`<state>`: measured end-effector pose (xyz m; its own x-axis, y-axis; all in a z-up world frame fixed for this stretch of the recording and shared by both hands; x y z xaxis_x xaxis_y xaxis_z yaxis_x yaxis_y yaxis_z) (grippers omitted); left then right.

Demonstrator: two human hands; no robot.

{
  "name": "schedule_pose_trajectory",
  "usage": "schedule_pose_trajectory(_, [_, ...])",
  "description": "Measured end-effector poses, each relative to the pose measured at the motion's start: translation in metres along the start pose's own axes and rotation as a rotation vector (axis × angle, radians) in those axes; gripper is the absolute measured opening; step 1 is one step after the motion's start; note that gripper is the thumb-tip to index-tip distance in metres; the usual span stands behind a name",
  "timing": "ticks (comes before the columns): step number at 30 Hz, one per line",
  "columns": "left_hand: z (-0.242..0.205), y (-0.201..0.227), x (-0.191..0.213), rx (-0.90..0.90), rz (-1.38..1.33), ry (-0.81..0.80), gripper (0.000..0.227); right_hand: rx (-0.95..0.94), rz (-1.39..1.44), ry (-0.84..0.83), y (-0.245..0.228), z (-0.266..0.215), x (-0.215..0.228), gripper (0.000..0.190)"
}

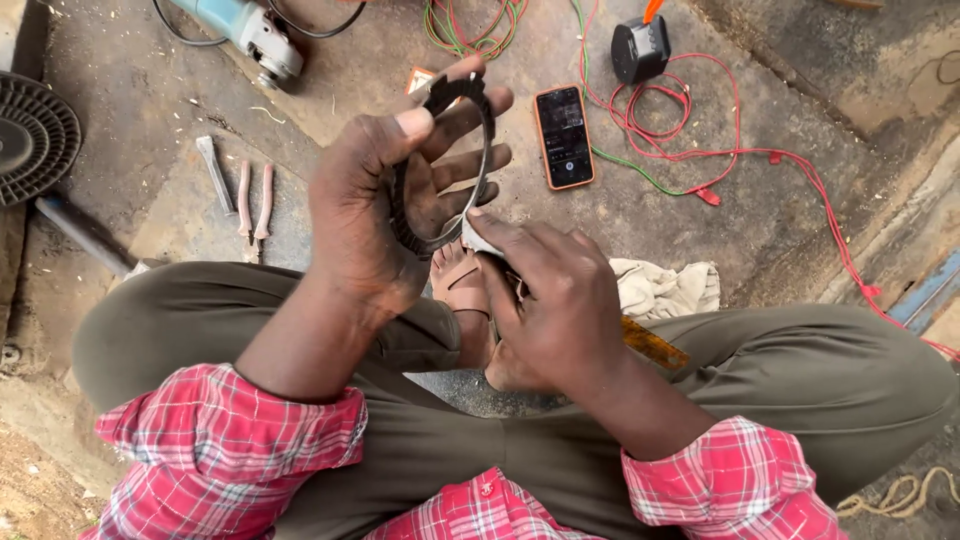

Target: Cleaning or scraping the surface of a motorcycle clutch plate using a small metal scraper.

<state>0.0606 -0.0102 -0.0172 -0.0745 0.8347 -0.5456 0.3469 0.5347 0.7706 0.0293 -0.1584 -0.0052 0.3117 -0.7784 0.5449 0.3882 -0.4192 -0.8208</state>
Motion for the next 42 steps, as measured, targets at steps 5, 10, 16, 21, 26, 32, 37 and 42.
schedule_pose_trajectory(5, [0.000, 0.003, 0.002, -0.015, 0.034, 0.062, 0.070, -0.202, -0.097, -0.088, 0.082, 0.006, -0.034, 0.037])
schedule_pose_trajectory(10, [-0.002, 0.011, -0.009, -0.058, -0.025, -0.009, 0.066, -0.448, -0.411, -0.554, 0.136, -0.006, -0.084, 0.042])
schedule_pose_trajectory(16, [-0.003, 0.010, 0.006, 0.059, -0.188, 0.054, 0.067, -0.231, -0.291, -0.725, 0.077, -0.028, -0.105, 0.039])
schedule_pose_trajectory(21, [-0.008, 0.013, 0.002, 0.087, -0.340, -0.044, 0.069, -0.330, -0.252, -0.527, 0.079, -0.008, -0.066, 0.035])
schedule_pose_trajectory(26, [-0.014, 0.022, -0.010, 0.053, -0.375, -0.256, 0.071, -0.323, 0.005, 0.023, 0.069, 0.007, 0.021, 0.037])
schedule_pose_trajectory(32, [-0.004, -0.003, -0.012, -0.163, -0.135, -0.296, 0.076, 0.150, -0.172, 0.145, -0.005, 0.005, 0.044, 0.036])
schedule_pose_trajectory(37, [-0.003, -0.011, -0.007, -0.092, -0.097, -0.102, 0.073, 0.107, -0.278, 0.090, -0.014, 0.005, 0.035, 0.041])
schedule_pose_trajectory(42, [-0.001, -0.013, -0.009, -0.060, -0.103, -0.093, 0.072, 0.138, -0.302, 0.111, -0.018, 0.004, 0.031, 0.040])
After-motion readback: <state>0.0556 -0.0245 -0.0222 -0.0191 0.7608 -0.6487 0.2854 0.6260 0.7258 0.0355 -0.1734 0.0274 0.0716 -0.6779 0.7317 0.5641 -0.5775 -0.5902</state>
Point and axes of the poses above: each hand's wrist, its own z-axis towards the middle knuckle, its own x-axis out of the back of the hand, y = z × x, the point moved 6 cm from there along z, towards the middle knuckle, and after that the axes turned 11 degrees about z, right-handed, at the moved point
